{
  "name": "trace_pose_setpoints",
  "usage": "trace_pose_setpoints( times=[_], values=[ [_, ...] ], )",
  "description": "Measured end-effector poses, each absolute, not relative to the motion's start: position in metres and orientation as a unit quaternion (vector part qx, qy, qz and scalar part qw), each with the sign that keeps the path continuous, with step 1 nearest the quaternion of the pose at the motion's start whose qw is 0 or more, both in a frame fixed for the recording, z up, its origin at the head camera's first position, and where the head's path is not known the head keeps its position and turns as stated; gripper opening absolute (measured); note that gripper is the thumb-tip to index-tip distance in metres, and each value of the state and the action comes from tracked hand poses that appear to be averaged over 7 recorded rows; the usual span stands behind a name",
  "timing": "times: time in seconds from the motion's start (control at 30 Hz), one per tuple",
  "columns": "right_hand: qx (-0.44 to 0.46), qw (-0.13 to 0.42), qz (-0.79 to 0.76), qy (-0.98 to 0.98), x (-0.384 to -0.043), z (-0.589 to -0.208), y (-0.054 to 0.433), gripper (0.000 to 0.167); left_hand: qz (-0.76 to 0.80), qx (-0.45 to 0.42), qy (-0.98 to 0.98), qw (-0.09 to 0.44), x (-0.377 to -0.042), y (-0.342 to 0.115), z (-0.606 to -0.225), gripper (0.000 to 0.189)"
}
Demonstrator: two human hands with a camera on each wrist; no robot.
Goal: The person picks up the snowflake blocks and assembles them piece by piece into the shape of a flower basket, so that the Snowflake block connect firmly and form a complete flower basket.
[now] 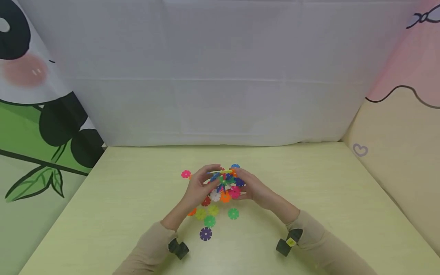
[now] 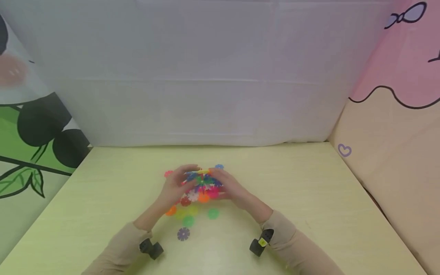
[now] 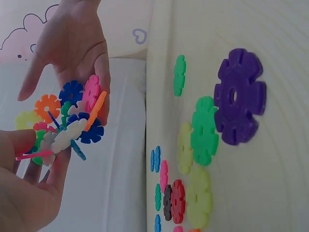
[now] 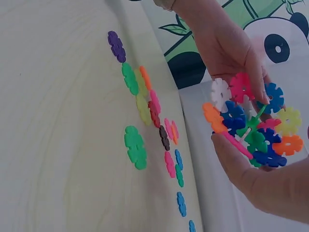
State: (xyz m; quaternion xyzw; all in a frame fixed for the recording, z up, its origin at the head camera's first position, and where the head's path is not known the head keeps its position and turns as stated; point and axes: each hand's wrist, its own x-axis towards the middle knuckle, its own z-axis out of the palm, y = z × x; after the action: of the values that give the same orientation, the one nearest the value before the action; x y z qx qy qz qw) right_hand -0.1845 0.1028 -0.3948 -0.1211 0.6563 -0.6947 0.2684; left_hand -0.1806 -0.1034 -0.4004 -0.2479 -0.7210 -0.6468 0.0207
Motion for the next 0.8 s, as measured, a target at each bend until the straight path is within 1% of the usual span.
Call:
trace_pose_setpoints(
  times=[0.17, 0.3, 0.43, 0.53, 0.67, 0.8],
  values=[
    [-0.095, 0.25, -0.702, 0.66, -0.183, -0.396, 0.099, 0.062, -0.633, -0.258, -0.73, 0.003, -0.182, -0.107, -0.404, 0.04],
    [-0.093, 0.229, -0.703, 0.667, -0.183, -0.399, 0.098, 0.057, -0.627, -0.242, -0.739, -0.027, -0.181, -0.109, -0.404, 0.045],
    [-0.111, 0.176, -0.697, 0.686, -0.184, -0.406, 0.096, 0.047, -0.611, -0.204, -0.762, -0.062, -0.182, -0.11, -0.403, 0.045],
    [-0.134, 0.136, -0.691, 0.697, -0.185, -0.41, 0.095, 0.04, -0.612, -0.185, -0.765, -0.077, -0.184, -0.11, -0.403, 0.044],
    [-0.166, 0.108, -0.689, 0.697, -0.183, -0.412, 0.093, 0.038, -0.625, -0.165, -0.758, -0.079, -0.185, -0.111, -0.403, 0.048],
    [-0.182, 0.078, -0.674, 0.712, -0.183, -0.413, 0.091, 0.038, -0.612, -0.142, -0.772, -0.094, -0.184, -0.111, -0.402, 0.057]
  ],
)
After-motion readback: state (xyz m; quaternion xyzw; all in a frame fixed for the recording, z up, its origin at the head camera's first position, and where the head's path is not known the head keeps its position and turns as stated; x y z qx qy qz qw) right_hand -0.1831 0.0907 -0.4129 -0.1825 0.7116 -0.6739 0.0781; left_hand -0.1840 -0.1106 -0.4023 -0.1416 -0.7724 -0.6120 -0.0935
